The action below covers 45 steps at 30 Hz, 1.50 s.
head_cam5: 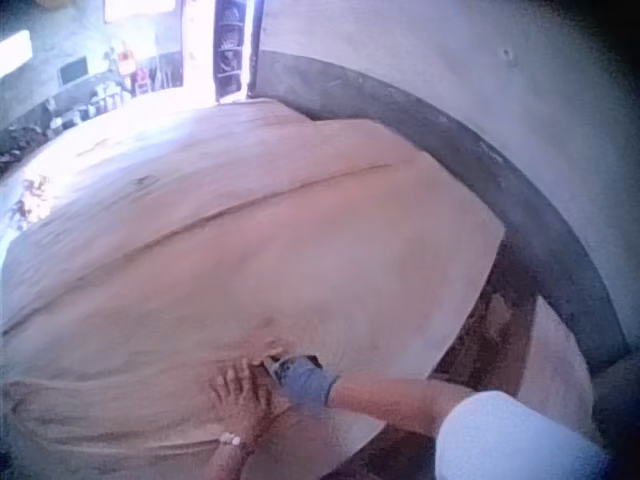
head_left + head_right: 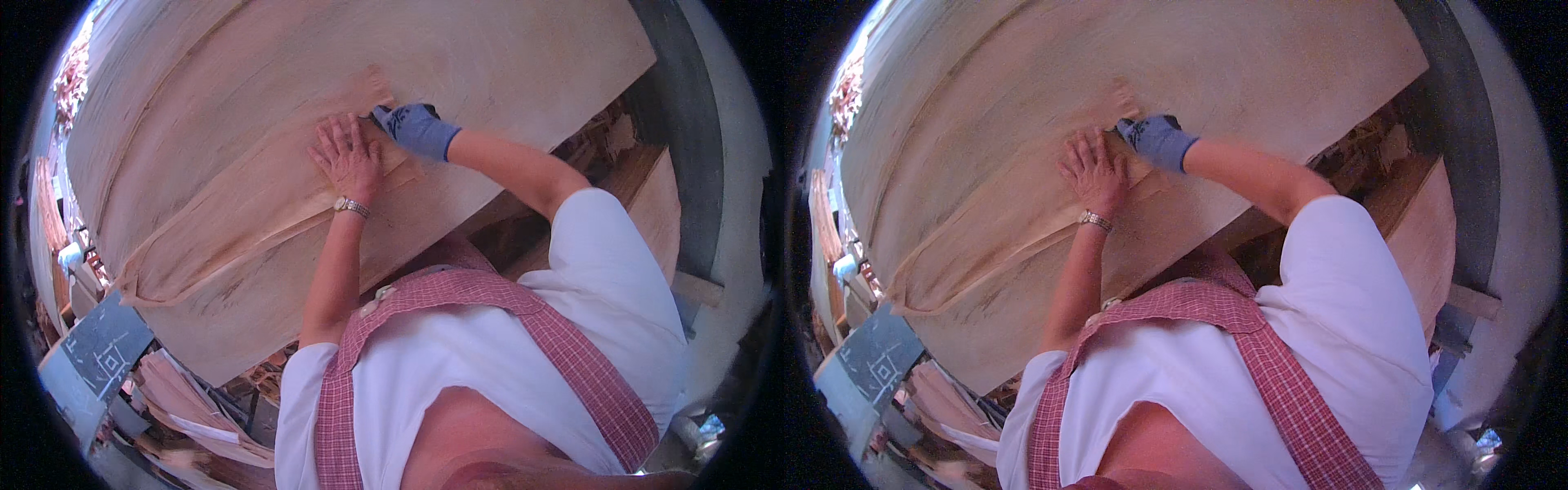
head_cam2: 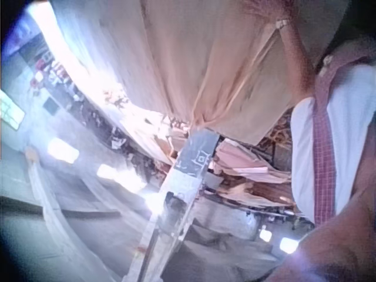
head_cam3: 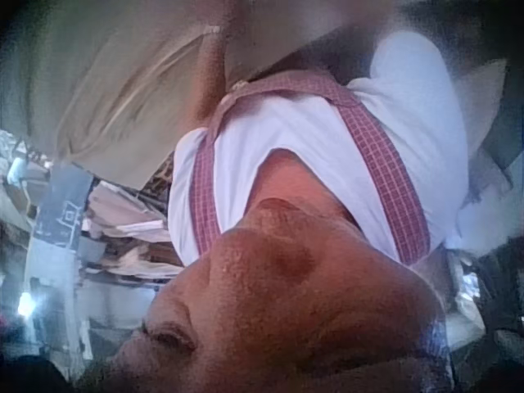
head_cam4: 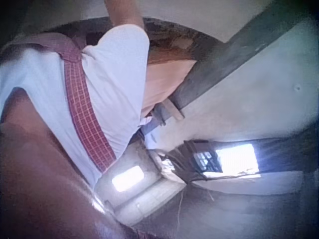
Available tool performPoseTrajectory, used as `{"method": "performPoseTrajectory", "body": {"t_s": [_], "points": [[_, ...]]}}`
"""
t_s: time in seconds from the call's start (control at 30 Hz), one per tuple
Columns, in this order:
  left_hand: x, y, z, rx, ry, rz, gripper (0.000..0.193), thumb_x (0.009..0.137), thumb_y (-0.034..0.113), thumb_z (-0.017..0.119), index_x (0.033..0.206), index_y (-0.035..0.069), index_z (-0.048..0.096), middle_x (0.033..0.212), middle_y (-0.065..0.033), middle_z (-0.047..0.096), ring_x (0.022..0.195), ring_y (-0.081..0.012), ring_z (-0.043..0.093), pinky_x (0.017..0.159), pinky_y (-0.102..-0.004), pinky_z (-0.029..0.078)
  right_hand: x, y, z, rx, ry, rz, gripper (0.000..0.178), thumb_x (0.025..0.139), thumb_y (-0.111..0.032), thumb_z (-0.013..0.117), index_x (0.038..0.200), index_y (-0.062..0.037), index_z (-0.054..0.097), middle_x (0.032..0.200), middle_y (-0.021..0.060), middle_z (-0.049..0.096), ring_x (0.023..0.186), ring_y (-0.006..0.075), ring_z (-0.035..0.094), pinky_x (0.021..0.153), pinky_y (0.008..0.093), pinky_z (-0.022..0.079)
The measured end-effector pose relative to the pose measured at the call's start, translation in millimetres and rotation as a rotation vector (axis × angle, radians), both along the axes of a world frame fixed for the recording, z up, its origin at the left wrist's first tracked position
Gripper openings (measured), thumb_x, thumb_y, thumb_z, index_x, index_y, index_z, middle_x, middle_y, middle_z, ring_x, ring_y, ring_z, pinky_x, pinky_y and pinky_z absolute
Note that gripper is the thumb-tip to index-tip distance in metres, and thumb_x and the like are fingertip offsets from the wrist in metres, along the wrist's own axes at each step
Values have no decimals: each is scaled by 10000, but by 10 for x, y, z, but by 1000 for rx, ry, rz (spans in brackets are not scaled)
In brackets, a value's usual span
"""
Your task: The person repairs holes and defects in thin wood veneer sheets by cutting patches from scrap strips and securing them with tape.
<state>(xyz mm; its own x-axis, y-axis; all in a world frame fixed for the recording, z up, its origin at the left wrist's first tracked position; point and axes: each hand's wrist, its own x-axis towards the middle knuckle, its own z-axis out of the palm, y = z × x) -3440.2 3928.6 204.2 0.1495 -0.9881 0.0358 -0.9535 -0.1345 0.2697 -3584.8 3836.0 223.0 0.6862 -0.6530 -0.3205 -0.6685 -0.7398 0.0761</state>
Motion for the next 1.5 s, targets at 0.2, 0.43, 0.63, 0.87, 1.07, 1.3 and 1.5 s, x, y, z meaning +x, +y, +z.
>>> {"method": "performPoseTrajectory", "body": {"t_s": [0.2, 0.43, 0.63, 0.87, 1.07, 1.3, 1.5], "points": [[-17, 71, -31, -19, -23, -7, 678, 883, 424, 502, 1485, 207, 280, 1568, -109, 146, 1447, -354, 71, 1109, -617, 50, -412, 677, 16, 154, -68, -219, 384, 859, -104, 504, 1212, 17, 416, 768, 168, 682, 678, 277, 693, 495, 406, 501], [-1, 76, -71, -55, -37, 6, 682, 872, 416, 515, 1477, 193, 293, 1561, -109, 161, 1442, -354, 83, 1108, -624, 61, -769, 1233, 164, 216, -75, -375, 352, 850, -125, 516, 1174, -17, 433, 763, 181, 677, 656, 323, 678, 502, 463, 497], [88, -14, -32, -11, 77, -34, 654, 869, 371, 526, 1458, 171, 324, 1516, -106, 284, 1415, -331, 204, 1104, -598, 146, -977, 1348, 26, 254, -550, -756, 301, 908, -222, 521, 1137, -31, 483, 861, 198, 676, 734, 355, 672, 589, 461, 515], [762, -652, 49, -204, -164, -84, 392, 892, 192, 518, 1280, 145, 529, 1279, -109, 563, 1191, -309, 507, 1038, -565, 293, 177, 1076, 30, 170, -750, -456, 262, 937, -226, 513, 1131, -51, 539, 1099, 186, 579, 967, 346, 600, 776, 444, 514], [1401, -762, 340, -168, -3, -67, 128, 885, 183, 570, 976, 94, 583, 967, -118, 646, 930, -337, 605, 804, -505, 449, 602, 1222, 47, -58, -471, -352, 282, 936, -183, 494, 1172, -36, 543, 1160, 210, 566, 1153, 336, 525, 925, 401, 460], [4224, 1402, 1701, -506, 38, 401, 126, 912, 167, 556, 1000, 78, 539, 887, -187, 635, 805, -385, 619, 650, -480, 474, 725, 955, 25, 193, -588, -464, 364, 901, -116, 458, 1253, -58, 528, 1275, 182, 550, 1198, 306, 516, 965, 410, 433], [6273, 3110, 1346, 231, -280, 348, 499, 842, 98, 590, 1315, 143, 438, 1083, -190, 611, 945, -362, 628, 759, -460, 512, 1959, 1173, 37, -134, -318, -141, 321, 951, -311, 472, 1178, -89, 515, 1055, 176, 620, 925, 377, 618, 764, 494, 501]]}}
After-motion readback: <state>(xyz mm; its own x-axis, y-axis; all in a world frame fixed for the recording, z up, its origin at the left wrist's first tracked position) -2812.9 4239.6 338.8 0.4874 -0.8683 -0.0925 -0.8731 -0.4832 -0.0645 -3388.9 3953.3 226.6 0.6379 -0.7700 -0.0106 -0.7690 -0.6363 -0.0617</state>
